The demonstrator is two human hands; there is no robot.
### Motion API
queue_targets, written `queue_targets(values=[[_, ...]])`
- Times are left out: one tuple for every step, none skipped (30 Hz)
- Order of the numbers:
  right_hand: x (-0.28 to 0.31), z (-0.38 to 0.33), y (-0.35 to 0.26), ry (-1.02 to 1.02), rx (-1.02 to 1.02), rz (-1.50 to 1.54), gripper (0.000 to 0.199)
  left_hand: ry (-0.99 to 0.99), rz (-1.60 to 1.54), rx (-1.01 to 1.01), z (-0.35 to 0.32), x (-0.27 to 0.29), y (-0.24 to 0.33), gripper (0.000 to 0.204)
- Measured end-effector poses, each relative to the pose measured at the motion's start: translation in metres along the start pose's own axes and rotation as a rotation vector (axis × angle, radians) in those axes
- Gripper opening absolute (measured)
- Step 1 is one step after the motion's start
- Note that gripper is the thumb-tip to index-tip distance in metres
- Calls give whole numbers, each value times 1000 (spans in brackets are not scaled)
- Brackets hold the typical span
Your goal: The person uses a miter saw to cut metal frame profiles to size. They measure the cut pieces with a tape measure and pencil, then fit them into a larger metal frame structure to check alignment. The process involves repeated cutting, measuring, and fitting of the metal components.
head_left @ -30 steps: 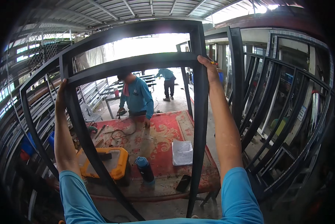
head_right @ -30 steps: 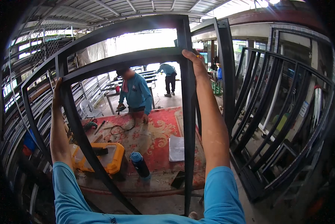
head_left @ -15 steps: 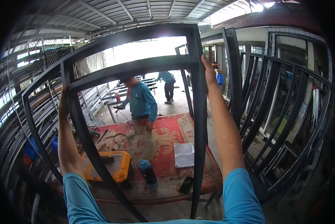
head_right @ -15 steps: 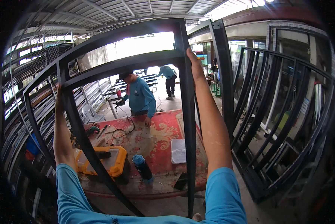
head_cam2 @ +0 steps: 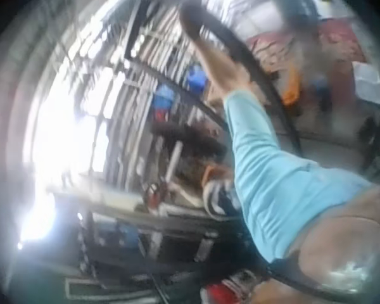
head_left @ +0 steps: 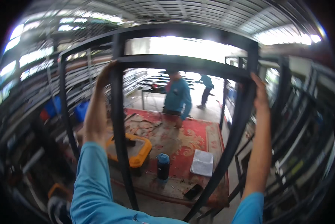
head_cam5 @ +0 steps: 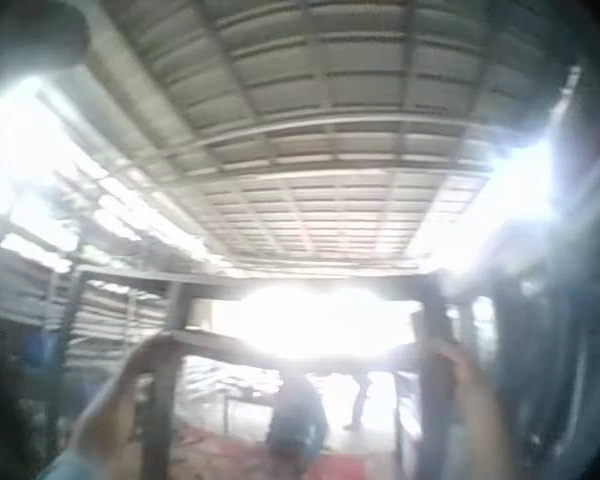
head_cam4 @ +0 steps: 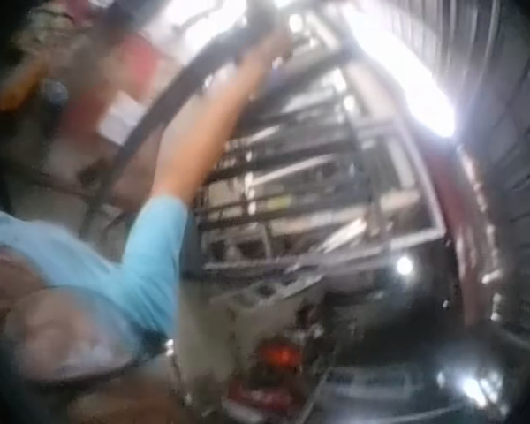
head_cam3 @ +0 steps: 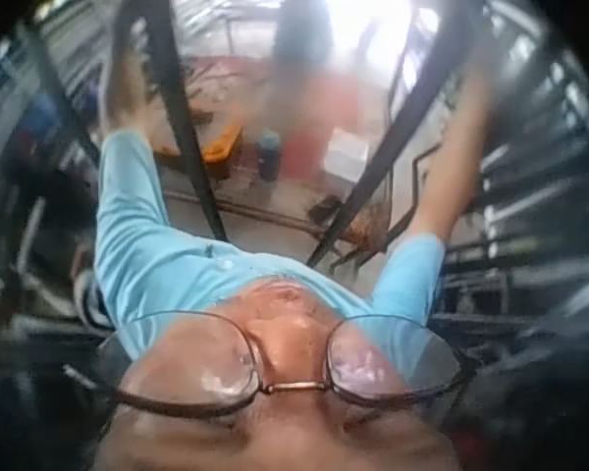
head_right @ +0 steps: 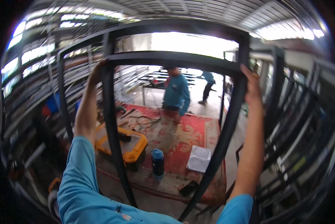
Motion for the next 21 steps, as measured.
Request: queue_targets(values=[[12, 0, -1, 84, -7, 37, 36, 64, -5, -58, -4, -20, -25, 38], [30, -13, -7, 121, -65, -102, 38, 59, -82, 2, 8, -21, -93, 40], [7, -13, -10, 56, -36, -1, 38, 81, 10, 36, 2, -29, -46, 42], [1, -9, -9, 30, -46, 49, 38, 45, 21, 0, -1, -36, -30, 44], [1, -6, -5, 10, -41, 73, 37, 0, 20, -25, -3, -40, -26, 46], [5, -5, -7, 3, -31, 82, 36, 4, 9, -37, -3, -48, -23, 47], [3, -5, -3, 1, -27, 104, 36, 9, 9, -38, -4, -50, -20, 49], [1, -4, -1, 6, -23, 112, 36, 44, 58, -55, -4, -46, -17, 54], [0, -5, -1, 19, -20, 107, 37, 30, 41, -75, -6, -52, -20, 56], [-1, -8, -1, 36, -16, 106, 37, 15, 26, -93, -7, -64, -20, 58], [0, -9, 2, 35, -43, 110, 38, 0, 12, -110, -10, -69, -21, 60], [1, -8, 2, 30, -66, 115, 39, -65, 12, -52, -7, -68, -21, 64], [1, -8, 2, 25, -90, 120, 40, -27, 16, -43, -7, -61, -22, 64], [2, -7, 1, 23, -58, 88, 40, 12, 21, -34, -5, -56, -24, 65], [1, -7, -1, 23, -23, 57, 41, 47, 26, -23, -3, -53, -26, 65], [0, -8, -2, 23, 12, 27, 42, 35, 87, -38, -2, -52, -27, 68], [-1, -8, -2, 26, 10, 20, 42, 41, 86, -61, -2, -50, -29, 68], [-2, -10, -3, 34, 9, 10, 42, 44, 83, -82, -2, -53, -32, 69], [-3, -12, -4, 41, 8, 1, 42, 47, 80, -103, -2, -56, -33, 70], [-2, -12, -4, 25, 5, 13, 41, 29, 90, -94, -3, -58, -33, 72], [-2, -10, -5, 7, 4, 27, 41, -12, 116, -99, -1, -57, -30, 74]])
Point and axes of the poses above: each hand's wrist, its own z-axis towards the middle knuckle, its own x-axis out of the back of the hand, y = z × x, the point moved 5 cm from there along z, towards the middle knuckle, and after that the axes turned 10 degrees about -z, right-handed, at the moved point
